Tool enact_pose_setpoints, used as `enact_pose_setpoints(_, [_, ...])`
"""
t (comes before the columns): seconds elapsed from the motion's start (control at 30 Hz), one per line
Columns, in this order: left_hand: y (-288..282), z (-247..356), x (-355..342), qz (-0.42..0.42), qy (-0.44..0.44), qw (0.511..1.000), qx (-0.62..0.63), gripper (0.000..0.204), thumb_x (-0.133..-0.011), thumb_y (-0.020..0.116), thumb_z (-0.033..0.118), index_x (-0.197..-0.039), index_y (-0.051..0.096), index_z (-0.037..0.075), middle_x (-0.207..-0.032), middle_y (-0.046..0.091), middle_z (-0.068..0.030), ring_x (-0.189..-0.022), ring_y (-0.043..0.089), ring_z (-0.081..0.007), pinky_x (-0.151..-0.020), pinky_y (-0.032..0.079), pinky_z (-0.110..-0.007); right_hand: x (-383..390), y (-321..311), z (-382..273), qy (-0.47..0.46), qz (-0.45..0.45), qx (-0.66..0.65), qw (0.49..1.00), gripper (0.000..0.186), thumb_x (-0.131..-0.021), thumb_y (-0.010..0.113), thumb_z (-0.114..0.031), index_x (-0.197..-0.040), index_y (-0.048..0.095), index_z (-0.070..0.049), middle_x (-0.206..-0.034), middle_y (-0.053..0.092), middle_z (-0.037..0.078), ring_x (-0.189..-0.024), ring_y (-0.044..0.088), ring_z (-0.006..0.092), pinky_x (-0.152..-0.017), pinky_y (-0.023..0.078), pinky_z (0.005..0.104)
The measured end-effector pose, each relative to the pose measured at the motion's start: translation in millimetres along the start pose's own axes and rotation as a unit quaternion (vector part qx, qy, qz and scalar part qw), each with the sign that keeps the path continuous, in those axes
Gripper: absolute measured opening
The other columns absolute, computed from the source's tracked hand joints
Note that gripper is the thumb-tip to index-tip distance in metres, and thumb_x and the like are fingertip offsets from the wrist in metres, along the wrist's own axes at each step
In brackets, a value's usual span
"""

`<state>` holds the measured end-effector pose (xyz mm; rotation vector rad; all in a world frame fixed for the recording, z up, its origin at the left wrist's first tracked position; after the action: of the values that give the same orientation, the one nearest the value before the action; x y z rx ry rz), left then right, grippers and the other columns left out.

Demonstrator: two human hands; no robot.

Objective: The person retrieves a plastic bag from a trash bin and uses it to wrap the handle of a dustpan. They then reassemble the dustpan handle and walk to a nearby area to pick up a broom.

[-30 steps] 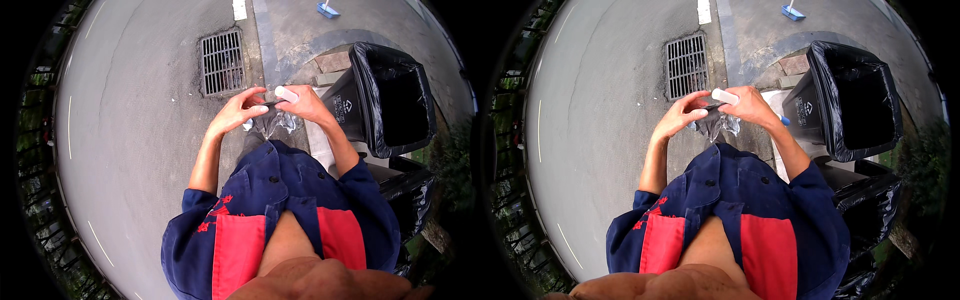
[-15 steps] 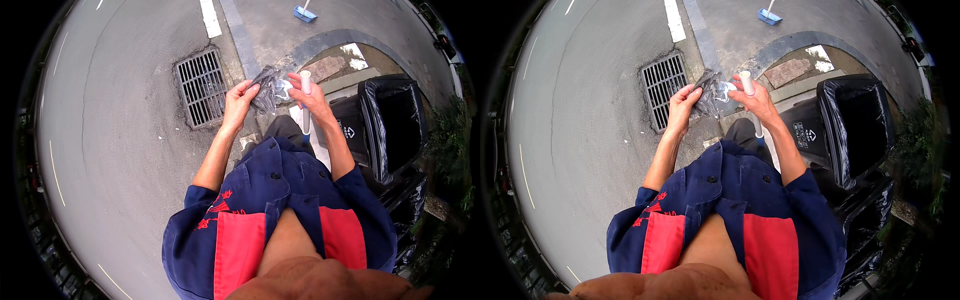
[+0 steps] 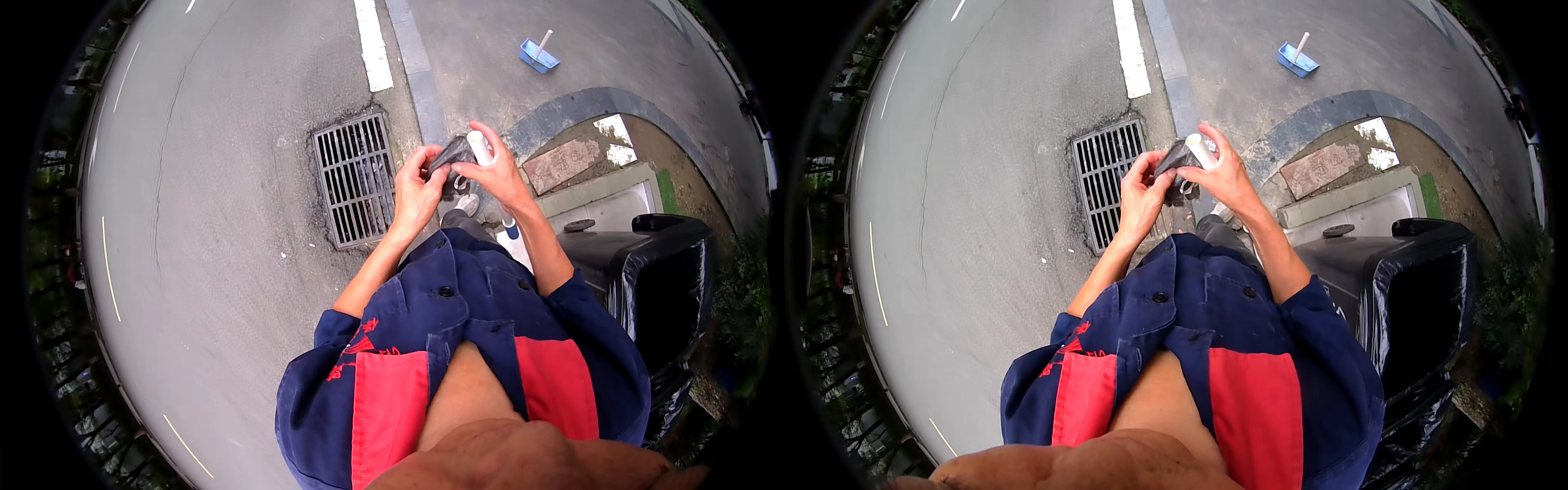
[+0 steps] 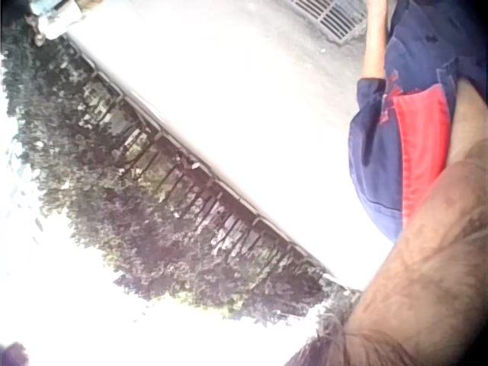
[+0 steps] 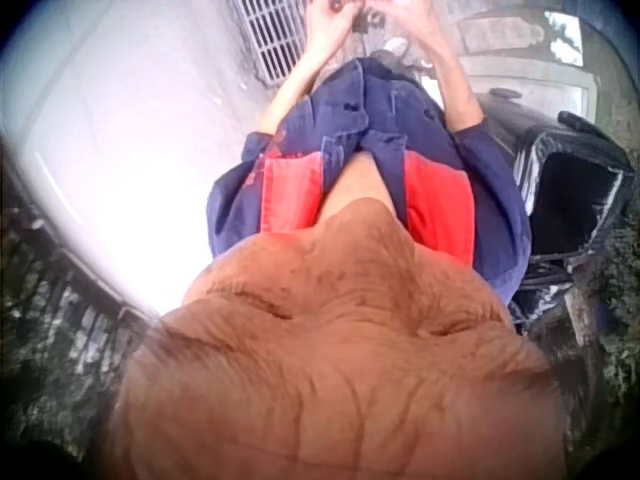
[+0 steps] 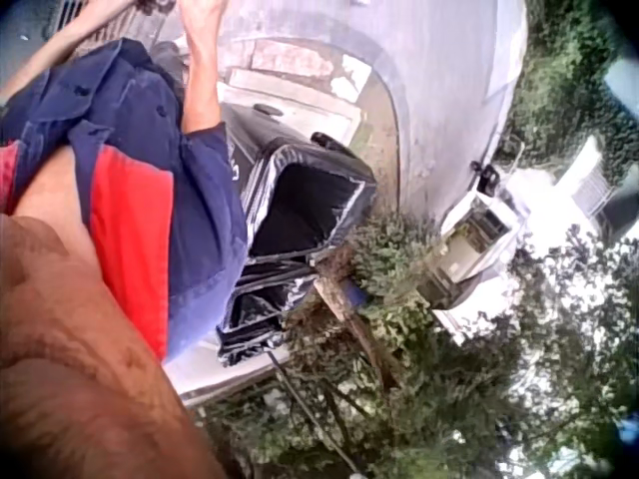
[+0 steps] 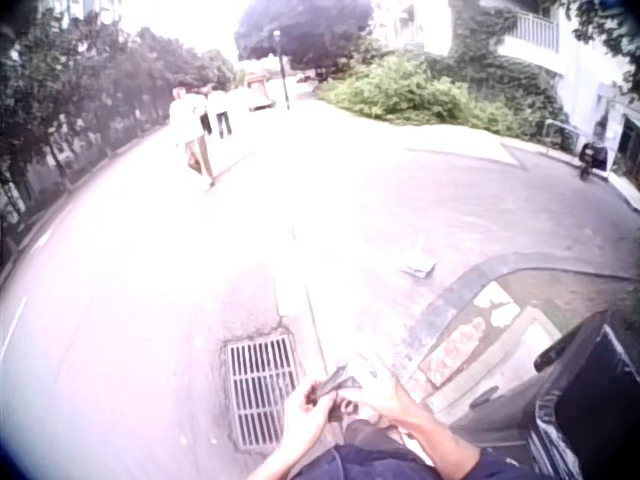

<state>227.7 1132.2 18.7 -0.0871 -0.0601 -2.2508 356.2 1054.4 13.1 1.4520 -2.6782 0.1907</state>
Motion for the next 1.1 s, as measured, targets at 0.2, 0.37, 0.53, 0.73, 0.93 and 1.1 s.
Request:
enact_pose_setpoints(0.2, [50.2, -29.9, -126.3, -0.069, -0.160, 0.972, 0.157, 0.023, -0.078, 0.065, 0.004, -0.100, 0.060, 0.004, -0.083, 0.063, -0.0003, -0.074, 0.056, -0.0066, -0.067, 0.043, -0.020, -116.0, -81.5, 14.9, 0.104, -0.034, -0.027, 0.994, 0.035, -0.067, 0.074, -0.019, -0.094, 0.061, 0.001, -0.071, 0.056, 0.001, -0.062, 0.052, 0.0073, -0.051, 0.038, 0.0231])
enact_pose_setpoints(0.37, [98.3, -13.4, -208.7, -0.088, -0.205, 0.965, 0.137, 0.018, -0.082, 0.065, 0.016, -0.097, 0.062, 0.006, -0.082, 0.062, 0.0016, -0.069, 0.053, -0.0051, -0.060, 0.039, -0.020, -192.4, -124.8, 1.9, 0.089, -0.050, 0.010, 0.995, 0.032, -0.070, 0.074, -0.020, -0.091, 0.063, 0.000, -0.069, 0.056, -0.001, -0.060, 0.050, 0.0062, -0.050, 0.038, 0.0219])
enact_pose_setpoints(0.53, [133.2, -20.9, -308.4, -0.060, -0.158, 0.981, 0.090, 0.012, -0.085, 0.060, 0.011, -0.086, 0.067, 0.002, -0.072, 0.061, 0.0030, -0.061, 0.050, -0.0036, -0.054, 0.038, -0.019, -264.8, -174.6, 14.2, 0.117, 0.008, -0.022, 0.993, 0.032, -0.073, 0.072, -0.020, -0.093, 0.062, 0.003, -0.068, 0.057, 0.001, -0.058, 0.051, 0.0060, -0.049, 0.039, 0.0214])
enact_pose_setpoints(0.73, [191.6, -37.8, -443.6, -0.110, -0.094, 0.989, 0.033, 0.015, -0.087, 0.057, 0.012, -0.090, 0.065, -0.001, -0.074, 0.058, 0.0052, -0.067, 0.047, -0.0021, -0.058, 0.037, -0.019, -345.5, -273.6, 23.8, 0.153, 0.137, -0.102, 0.973, 0.044, -0.077, 0.067, -0.026, -0.110, 0.057, 0.003, -0.084, 0.064, 0.010, -0.061, 0.053, 0.0067, -0.047, 0.038, 0.0200])
enact_pose_setpoints(0.93, [283.0, -29.8, -555.0, -0.235, -0.078, 0.967, 0.053, 0.015, -0.087, 0.057, 0.012, -0.090, 0.063, -0.001, -0.075, 0.056, 0.0051, -0.069, 0.046, -0.0028, -0.061, 0.038, -0.019, -413.5, -330.4, 6.4, 0.132, 0.175, -0.117, 0.969, 0.069, -0.073, 0.071, -0.030, -0.129, 0.042, -0.002, -0.106, 0.060, 0.008, -0.072, 0.051, 0.0059, -0.054, 0.038, 0.0203])
enact_pose_setpoints(1.1, [349.8, -12.0, -612.2, -0.349, -0.068, 0.935, 0.001, 0.015, -0.087, 0.058, 0.014, -0.086, 0.062, -0.001, -0.070, 0.053, 0.0062, -0.068, 0.044, -0.0028, -0.058, 0.036, -0.019, -456.1, -369.5, 10.3, 0.176, 0.235, -0.130, 0.947, 0.048, -0.067, 0.076, -0.021, -0.107, 0.058, -0.001, -0.078, 0.060, 0.002, -0.064, 0.053, 0.0078, -0.051, 0.038, 0.0221])
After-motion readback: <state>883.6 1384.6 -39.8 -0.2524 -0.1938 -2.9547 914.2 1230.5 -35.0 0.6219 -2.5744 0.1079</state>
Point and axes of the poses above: each hand's wrist, its own x-axis away from the middle knuckle, its own y-axis out of the palm, z = x × y, the point moved 8 cm from there along -x, towards the middle knuckle
